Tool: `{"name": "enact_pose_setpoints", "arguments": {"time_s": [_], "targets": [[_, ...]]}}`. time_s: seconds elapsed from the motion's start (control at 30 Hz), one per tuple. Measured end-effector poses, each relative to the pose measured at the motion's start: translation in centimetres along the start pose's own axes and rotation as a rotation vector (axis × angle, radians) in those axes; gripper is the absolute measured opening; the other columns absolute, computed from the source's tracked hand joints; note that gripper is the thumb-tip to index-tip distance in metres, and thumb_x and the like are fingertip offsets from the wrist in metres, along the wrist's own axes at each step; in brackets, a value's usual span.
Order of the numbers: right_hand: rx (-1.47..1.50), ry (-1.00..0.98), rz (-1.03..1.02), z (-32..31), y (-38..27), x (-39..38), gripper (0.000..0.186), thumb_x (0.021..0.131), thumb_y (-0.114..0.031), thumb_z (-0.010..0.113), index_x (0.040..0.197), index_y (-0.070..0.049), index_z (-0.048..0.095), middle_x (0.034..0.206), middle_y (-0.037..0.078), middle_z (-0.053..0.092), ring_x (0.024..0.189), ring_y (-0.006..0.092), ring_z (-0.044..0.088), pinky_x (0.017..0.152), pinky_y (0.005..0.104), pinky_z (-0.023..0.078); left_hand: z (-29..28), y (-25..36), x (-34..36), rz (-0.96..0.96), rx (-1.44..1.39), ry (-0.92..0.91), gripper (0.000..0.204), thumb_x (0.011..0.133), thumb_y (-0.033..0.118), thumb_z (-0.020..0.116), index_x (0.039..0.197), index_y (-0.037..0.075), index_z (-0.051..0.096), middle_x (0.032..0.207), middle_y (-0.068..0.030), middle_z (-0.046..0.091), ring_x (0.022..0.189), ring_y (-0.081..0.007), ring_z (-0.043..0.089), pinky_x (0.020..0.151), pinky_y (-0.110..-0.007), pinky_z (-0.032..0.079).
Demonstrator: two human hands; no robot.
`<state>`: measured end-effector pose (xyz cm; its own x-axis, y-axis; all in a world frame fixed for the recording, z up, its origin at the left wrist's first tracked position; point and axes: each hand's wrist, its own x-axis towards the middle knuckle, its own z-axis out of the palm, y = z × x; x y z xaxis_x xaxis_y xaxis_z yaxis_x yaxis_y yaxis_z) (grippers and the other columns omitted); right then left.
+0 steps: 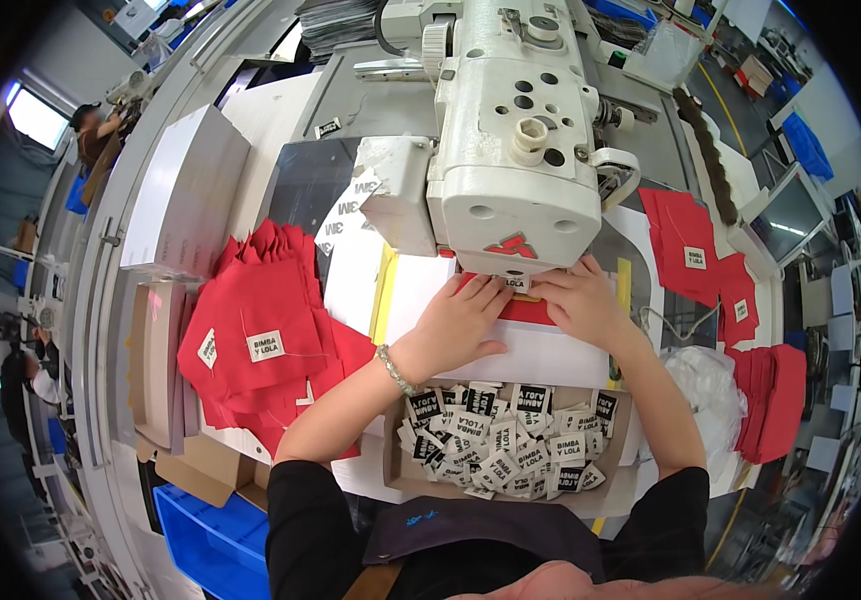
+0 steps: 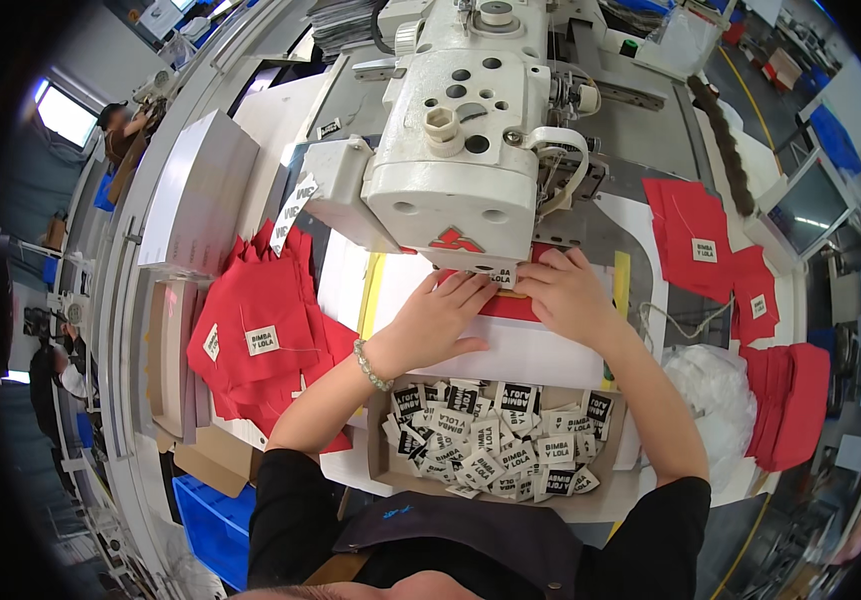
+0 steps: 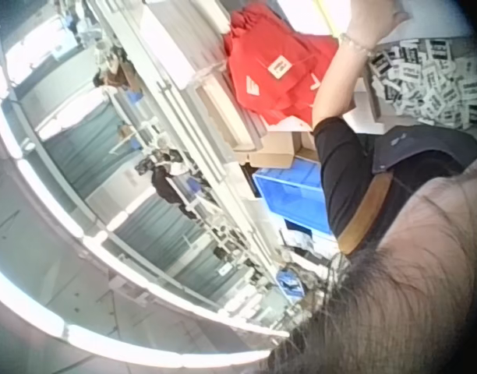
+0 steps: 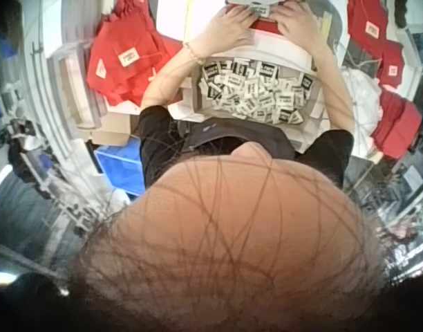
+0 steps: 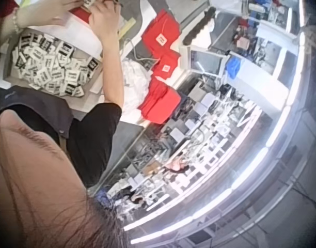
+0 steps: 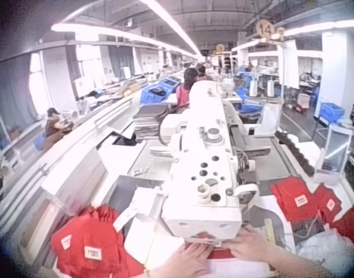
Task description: The person uses a sewing machine to attach white rectangular labels to red fabric pieces. They pick up a label, place it on the fabric, and guide the material under the machine's needle to stitch it in place. After sewing, they trim the excess thread and inspect the finished label before repeating the process with the next piece.
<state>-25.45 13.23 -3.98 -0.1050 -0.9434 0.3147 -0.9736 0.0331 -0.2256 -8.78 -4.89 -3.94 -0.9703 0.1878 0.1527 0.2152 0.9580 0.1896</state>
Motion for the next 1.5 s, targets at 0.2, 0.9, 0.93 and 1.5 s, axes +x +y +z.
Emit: {"name": "enact_pose_setpoints", "arguments": {"time_s": [0.2,0.9,0.93,1.5], "targets": [[-0.008,-0.026,-0.006,0.6,-0.2,-0.8,0.032,0.072,-0.008,0.063,0.103,-0.013,0.066,0.113,-0.001,0.064,0.103,0.018,0.054,0.089,0.037,0.038,0.5,0.1,0.6,0.004,0.001,-0.011,0.07,0.079,0.046,0.065,0.132,0.003,0.047,0.128,-0.0113,0.053,0.118,-0.0241,0.049,0.1,-0.038,0.034],[-0.008,0.081,-0.072,1.0,0.4,1.1,0.018,0.074,-0.014,0.066,0.092,-0.015,0.066,0.099,-0.001,0.062,0.097,0.0203,0.052,0.086,0.0366,0.037,-3.5,-1.9,-3.6,-0.184,-0.035,-0.06,0.057,0.081,0.036,0.068,0.126,0.004,0.054,0.13,-0.0151,0.053,0.119,-0.0297,0.05,0.102,-0.04,0.037],[-0.015,0.084,-0.071,0.7,0.4,1.2,0.018,0.073,-0.013,0.066,0.09,-0.015,0.066,0.097,-0.001,0.061,0.097,0.0204,0.052,0.086,0.0365,0.037,-3.3,-1.8,-3.5,-0.166,-0.042,-0.068,0.057,0.081,0.036,0.068,0.126,0.004,0.054,0.13,-0.0154,0.053,0.119,-0.0297,0.05,0.102,-0.04,0.037],[-0.045,0.218,0.069,0.4,1.4,-0.2,0.022,0.065,-0.005,0.064,0.086,-0.012,0.063,0.1,0.002,0.059,0.092,0.0247,0.054,0.08,0.0377,0.039,0.8,-0.7,0.8,0.037,-0.072,-0.02,0.067,0.075,0.035,0.071,0.13,0.004,0.049,0.12,-0.0084,0.054,0.115,-0.0233,0.05,0.104,-0.038,0.033]]}}
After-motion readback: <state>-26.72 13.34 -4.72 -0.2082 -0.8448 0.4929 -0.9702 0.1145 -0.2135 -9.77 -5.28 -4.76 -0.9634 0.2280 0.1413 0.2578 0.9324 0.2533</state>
